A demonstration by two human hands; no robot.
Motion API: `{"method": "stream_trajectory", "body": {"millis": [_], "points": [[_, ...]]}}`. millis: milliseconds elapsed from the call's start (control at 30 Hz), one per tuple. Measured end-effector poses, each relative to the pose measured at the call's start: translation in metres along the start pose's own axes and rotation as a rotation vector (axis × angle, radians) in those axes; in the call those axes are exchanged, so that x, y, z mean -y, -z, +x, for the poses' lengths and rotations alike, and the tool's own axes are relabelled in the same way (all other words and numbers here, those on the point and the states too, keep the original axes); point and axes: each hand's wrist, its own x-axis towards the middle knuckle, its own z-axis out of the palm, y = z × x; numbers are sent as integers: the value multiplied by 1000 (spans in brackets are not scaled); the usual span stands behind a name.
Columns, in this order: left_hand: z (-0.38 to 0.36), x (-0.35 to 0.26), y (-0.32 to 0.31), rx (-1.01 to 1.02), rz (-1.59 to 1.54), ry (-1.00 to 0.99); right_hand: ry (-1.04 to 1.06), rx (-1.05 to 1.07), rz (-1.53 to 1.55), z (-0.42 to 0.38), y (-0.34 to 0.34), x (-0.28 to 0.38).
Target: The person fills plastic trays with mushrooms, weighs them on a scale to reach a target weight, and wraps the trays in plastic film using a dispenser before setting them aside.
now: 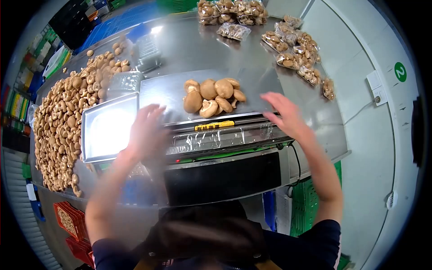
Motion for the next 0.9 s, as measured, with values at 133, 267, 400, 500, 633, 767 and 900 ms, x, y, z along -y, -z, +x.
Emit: {"method": "stream_trajectory", "body": {"millis": [133, 267, 400, 500, 633, 767, 900], "points": [[-12, -5, 31, 452, 416, -273, 183, 263, -239, -26, 10, -15], [3, -14, 0, 240, 178, -524, 350, 138, -118, -16, -18, -13], [-50, -18, 16, 209, -399, -48, -57, 153, 480, -73, -2, 1], [-81, -20, 60, 96, -600, 172, -91, 21, 689, -91, 44, 27], [22, -23, 100, -476, -1014, 68, -49, -653, 579, 3, 72, 35], [120, 65, -26, -244, -657, 378, 40, -590, -158, 123, -20, -29], [94, 26, -56, 190, -373, 380, -156, -103, 226, 106, -61, -38]]}}
